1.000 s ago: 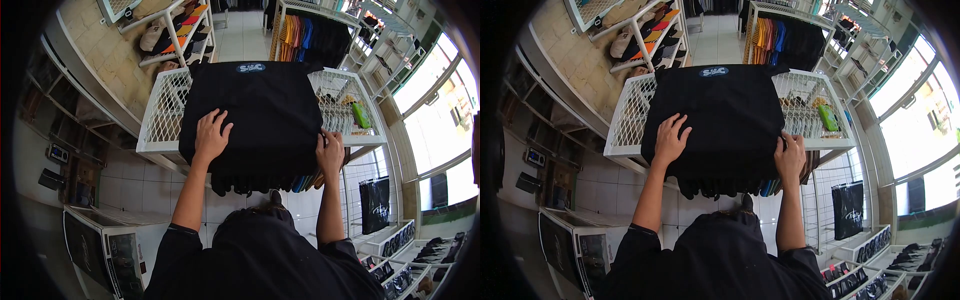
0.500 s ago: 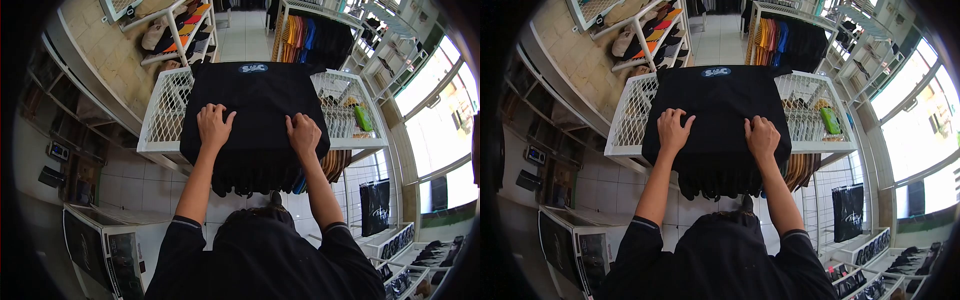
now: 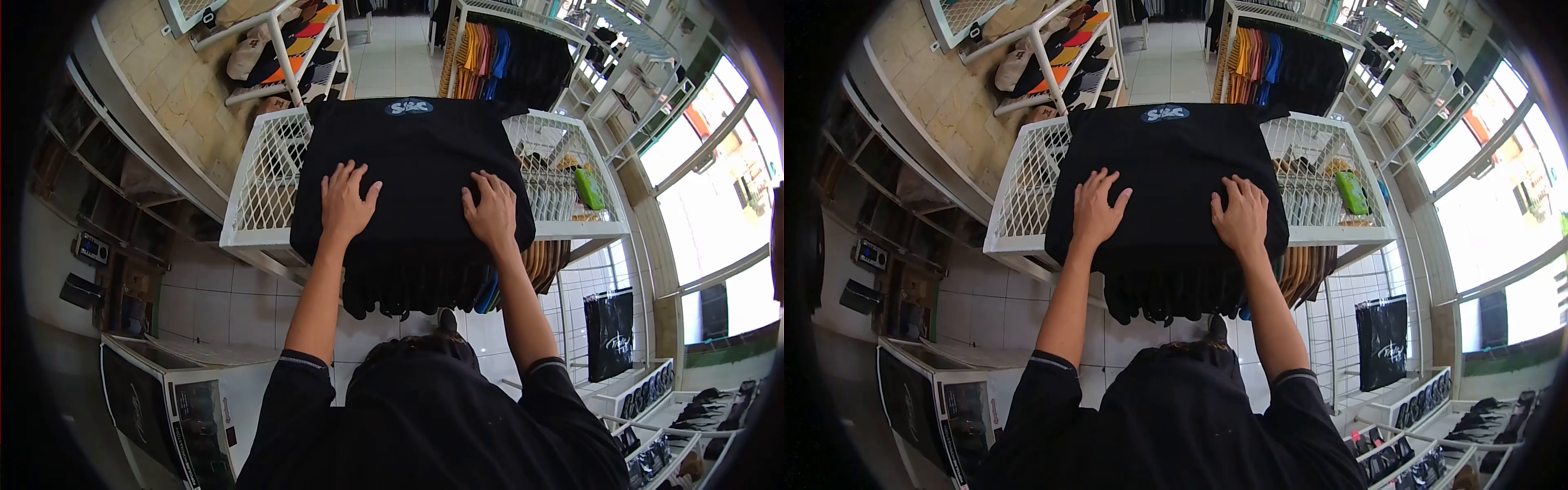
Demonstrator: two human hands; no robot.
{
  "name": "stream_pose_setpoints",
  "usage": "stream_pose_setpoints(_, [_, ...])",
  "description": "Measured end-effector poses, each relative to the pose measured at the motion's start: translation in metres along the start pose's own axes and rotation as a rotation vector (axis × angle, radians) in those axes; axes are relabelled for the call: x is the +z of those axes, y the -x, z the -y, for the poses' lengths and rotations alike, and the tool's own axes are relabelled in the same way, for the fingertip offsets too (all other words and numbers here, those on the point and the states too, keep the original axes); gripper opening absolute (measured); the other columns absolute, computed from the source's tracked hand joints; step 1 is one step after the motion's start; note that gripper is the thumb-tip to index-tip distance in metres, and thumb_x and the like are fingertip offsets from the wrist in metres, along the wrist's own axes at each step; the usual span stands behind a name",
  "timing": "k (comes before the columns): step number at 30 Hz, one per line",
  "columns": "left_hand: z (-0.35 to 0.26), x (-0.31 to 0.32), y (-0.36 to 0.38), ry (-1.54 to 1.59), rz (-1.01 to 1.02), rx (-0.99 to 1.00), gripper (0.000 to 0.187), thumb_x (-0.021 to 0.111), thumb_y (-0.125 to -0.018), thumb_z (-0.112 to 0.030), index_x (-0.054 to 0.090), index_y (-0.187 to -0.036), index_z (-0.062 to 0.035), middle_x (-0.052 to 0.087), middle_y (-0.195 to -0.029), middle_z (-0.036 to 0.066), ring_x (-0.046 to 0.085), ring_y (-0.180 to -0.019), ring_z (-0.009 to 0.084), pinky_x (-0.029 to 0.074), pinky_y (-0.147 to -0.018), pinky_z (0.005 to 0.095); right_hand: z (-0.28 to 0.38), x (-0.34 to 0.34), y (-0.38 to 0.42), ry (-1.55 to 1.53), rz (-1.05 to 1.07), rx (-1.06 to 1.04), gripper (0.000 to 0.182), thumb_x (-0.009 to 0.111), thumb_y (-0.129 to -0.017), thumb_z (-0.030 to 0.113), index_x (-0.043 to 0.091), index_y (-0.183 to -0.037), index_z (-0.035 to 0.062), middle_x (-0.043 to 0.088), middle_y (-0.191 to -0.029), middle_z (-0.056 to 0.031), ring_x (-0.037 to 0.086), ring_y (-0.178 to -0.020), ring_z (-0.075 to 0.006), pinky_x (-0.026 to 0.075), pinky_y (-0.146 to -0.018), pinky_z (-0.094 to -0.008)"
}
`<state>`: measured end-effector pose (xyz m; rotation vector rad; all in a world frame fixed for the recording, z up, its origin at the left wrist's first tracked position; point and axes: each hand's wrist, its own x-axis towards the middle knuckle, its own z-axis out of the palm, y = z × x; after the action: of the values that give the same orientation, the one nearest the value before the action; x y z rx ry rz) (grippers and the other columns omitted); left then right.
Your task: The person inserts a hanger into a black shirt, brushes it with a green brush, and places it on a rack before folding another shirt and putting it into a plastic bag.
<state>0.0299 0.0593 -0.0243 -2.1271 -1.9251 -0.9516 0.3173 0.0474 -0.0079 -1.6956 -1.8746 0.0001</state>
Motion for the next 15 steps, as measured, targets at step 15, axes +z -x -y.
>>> stream_pose_setpoints(15, [0.042,-0.065,0.087,0.247,-0.177,0.194,0.013,0.072,-0.094,-0.014,0.075,-0.105,-0.0081,0.075,-0.111,0.005,0.068,-0.109,0.0279,0.047,-0.098,0.0436,-0.05,-0.05,0.073,-0.17,-0.089,-0.308,0.027,0.076,-0.088,0.011,0.077,-0.115,0.0092,0.075,-0.123,-0.0039,0.065,-0.121,-0.0275,0.045,-0.102,-0.0408])
